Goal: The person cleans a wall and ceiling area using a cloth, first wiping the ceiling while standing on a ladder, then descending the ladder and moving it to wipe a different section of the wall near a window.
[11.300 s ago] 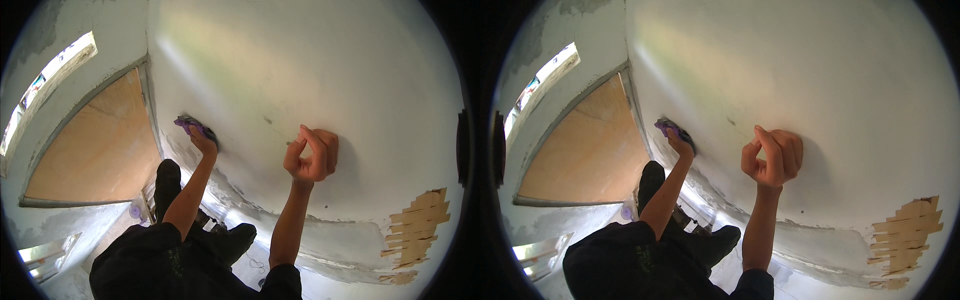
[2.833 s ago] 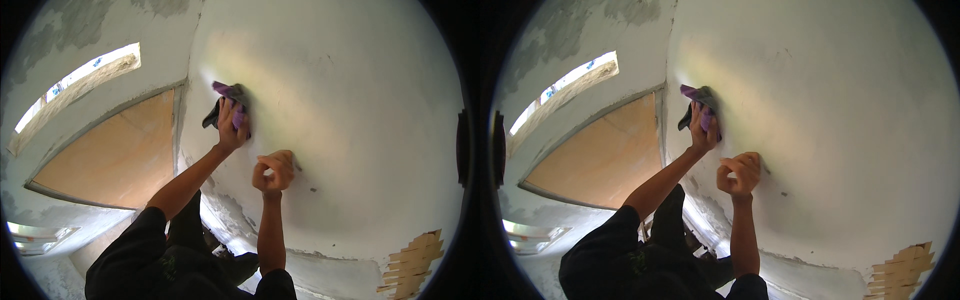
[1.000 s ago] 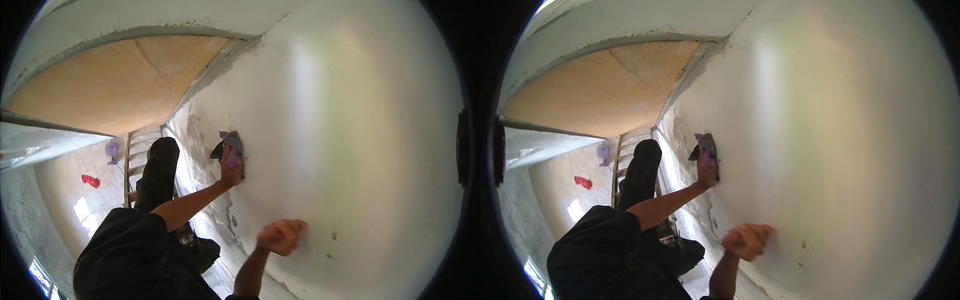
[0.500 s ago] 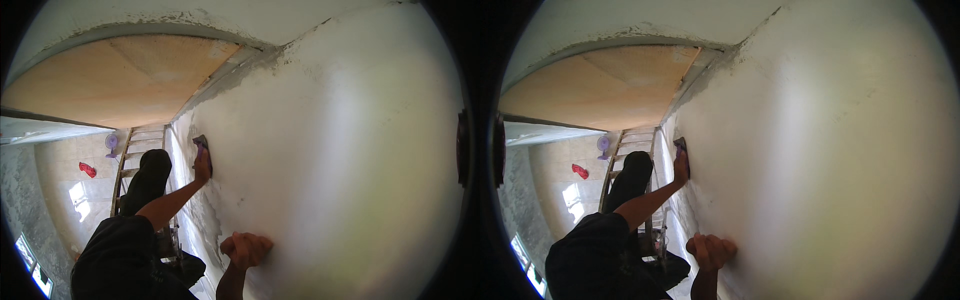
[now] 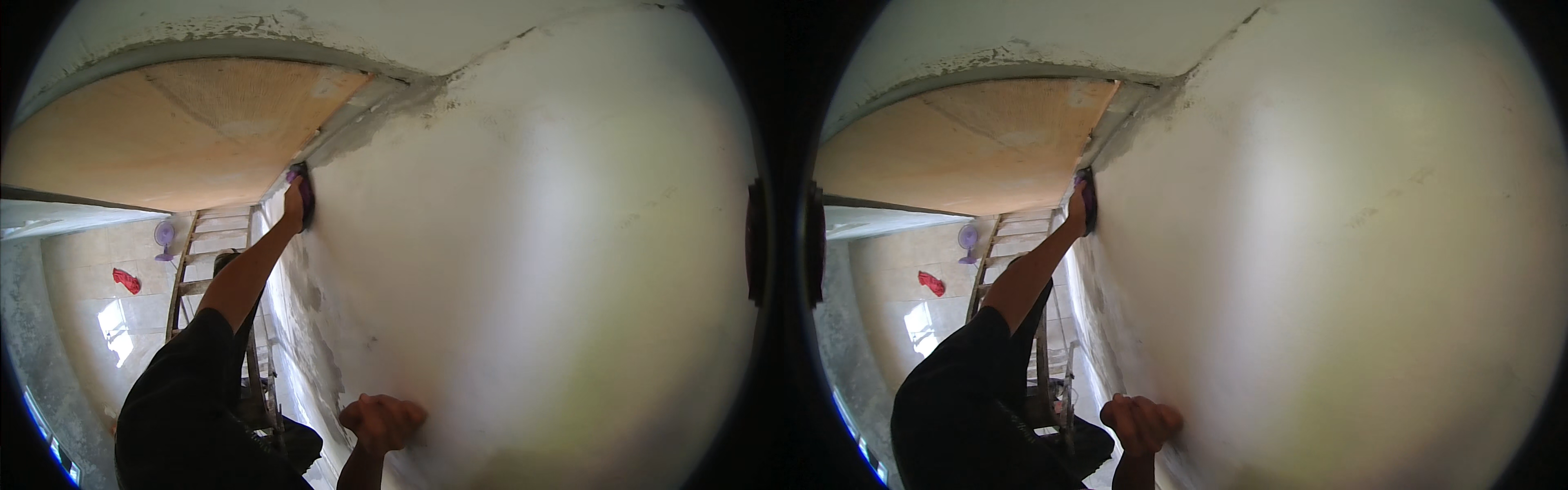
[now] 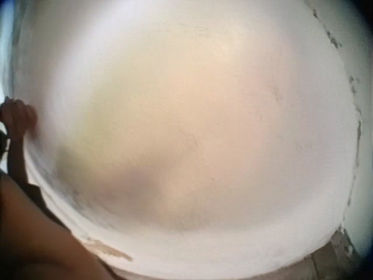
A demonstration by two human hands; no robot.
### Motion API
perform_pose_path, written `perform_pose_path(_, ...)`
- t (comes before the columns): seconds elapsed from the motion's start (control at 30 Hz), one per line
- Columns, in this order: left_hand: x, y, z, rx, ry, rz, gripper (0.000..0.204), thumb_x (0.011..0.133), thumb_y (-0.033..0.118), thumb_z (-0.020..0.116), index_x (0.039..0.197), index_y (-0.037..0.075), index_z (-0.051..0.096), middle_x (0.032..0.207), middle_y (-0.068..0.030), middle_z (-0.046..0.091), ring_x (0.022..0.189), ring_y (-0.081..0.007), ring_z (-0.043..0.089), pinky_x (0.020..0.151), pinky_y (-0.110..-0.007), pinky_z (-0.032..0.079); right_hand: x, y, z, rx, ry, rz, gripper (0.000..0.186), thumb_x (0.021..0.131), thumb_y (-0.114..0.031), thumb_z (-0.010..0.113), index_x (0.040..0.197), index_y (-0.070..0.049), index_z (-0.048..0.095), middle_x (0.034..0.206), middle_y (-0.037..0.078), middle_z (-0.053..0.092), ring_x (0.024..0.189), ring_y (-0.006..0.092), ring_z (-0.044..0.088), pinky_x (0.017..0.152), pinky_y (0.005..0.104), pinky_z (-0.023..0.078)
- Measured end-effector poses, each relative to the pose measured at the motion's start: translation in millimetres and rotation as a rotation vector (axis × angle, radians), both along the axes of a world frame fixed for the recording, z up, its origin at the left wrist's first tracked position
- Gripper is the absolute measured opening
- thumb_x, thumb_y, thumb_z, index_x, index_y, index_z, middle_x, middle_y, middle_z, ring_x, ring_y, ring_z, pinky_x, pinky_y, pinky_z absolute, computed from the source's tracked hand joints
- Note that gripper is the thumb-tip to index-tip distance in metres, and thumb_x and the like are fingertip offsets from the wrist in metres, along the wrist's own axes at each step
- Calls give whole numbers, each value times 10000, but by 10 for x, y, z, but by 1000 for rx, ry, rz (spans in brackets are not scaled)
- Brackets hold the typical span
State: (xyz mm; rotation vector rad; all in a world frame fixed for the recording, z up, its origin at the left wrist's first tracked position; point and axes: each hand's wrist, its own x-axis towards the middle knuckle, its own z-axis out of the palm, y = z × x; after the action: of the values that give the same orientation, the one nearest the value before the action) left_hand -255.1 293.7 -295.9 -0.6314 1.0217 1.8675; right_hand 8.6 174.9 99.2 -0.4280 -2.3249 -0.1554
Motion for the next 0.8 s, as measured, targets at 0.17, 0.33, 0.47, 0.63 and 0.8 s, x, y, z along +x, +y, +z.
perform_pose_path(0.17,272,31,579,-283,566,21,559,913,464,451,1120,-36,589,978,-94,618,914,-201,539,885,-322,393,16,23,-31,35,3,-4,69,743,-90,627,788,-140,611,481,-62,482,483,85,524,603,287,299)
perform_pose_path(0.33,674,-330,-37,-386,412,-304,674,906,583,394,989,-50,610,842,-151,620,805,-247,577,753,-380,440,17,37,-76,91,-3,2,75,754,-100,614,824,-127,609,544,-40,519,495,91,531,589,291,303)
perform_pose_path(0.47,1558,-780,-377,-386,223,-403,794,882,630,389,1196,-85,533,1060,-222,620,1019,-316,581,881,-387,419,-44,65,-27,151,-21,0,99,751,-85,581,847,-107,596,545,-26,511,481,113,513,580,291,335)
perform_pose_path(0.63,2706,-1414,243,-75,40,-466,516,982,485,321,1084,47,572,923,-32,590,853,-121,546,797,-274,435,-14,35,6,143,13,-63,154,699,0,550,822,-83,592,513,-18,499,456,128,489,572,296,357)
perform_pose_path(0.8,3360,-1548,423,184,179,-423,332,989,395,348,1101,130,513,1001,-2,576,967,-99,553,828,-274,459,-336,-119,66,-16,67,-21,156,703,39,560,789,-75,621,547,-8,531,470,130,511,571,288,377)
